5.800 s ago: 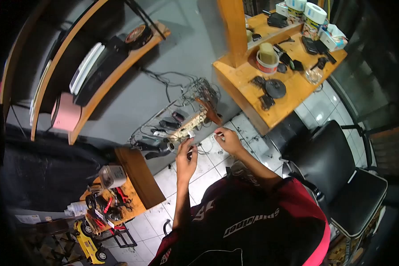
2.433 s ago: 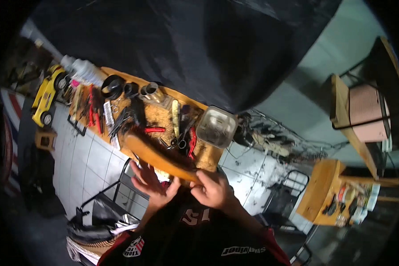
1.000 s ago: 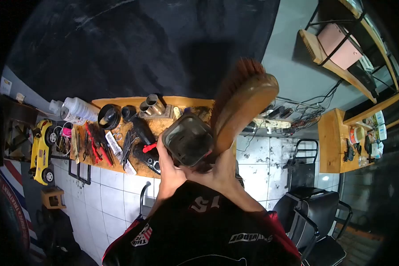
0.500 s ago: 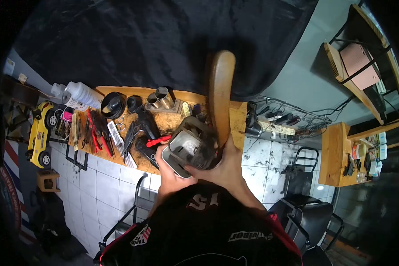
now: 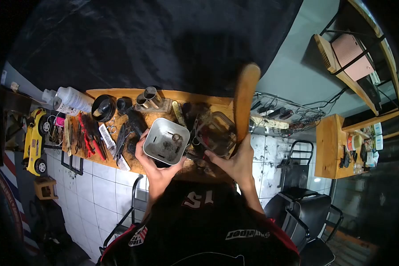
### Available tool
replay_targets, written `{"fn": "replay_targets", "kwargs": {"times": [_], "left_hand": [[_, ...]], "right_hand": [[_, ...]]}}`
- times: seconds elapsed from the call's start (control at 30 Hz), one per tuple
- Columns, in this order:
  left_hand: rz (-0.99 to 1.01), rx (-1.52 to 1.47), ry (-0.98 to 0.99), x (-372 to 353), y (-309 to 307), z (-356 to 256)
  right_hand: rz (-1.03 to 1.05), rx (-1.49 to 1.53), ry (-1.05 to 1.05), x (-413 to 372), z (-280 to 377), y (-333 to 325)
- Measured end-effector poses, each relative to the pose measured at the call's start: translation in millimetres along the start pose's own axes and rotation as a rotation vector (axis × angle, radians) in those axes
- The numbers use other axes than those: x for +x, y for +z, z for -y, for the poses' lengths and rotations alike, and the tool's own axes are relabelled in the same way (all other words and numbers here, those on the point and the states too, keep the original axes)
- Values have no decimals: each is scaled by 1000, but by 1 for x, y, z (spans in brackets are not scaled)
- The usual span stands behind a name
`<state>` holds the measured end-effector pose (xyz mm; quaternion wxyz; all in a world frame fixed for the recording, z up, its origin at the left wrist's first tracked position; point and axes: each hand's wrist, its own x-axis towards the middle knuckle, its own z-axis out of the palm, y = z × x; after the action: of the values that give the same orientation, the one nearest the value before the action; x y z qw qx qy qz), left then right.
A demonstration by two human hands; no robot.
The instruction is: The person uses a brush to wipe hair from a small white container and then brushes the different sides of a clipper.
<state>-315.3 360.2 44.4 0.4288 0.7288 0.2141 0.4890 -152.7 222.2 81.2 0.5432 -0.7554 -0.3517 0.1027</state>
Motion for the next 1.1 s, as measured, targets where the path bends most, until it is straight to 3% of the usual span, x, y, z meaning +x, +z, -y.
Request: {"fn": "replay_targets", "kwargs": {"times": [0.27, 0.67, 0.77, 0.87, 1.1], "left_hand": [[33, 101, -53, 1, -13, 4], [167, 106, -157, -8, -13, -11], [87, -58, -243, -11, -7, -15], [109, -79, -249, -11, -7, -16], [92, -202, -246, -14, -3, -11]], "right_hand": [[-9, -184, 22, -9, -32, 9], [49, -115, 55, -1, -44, 8], [38, -81, -12, -1, -38, 7], [106, -188, 63, -5, -40, 4], [-42, -114, -79, -6, -29, 2]]}}
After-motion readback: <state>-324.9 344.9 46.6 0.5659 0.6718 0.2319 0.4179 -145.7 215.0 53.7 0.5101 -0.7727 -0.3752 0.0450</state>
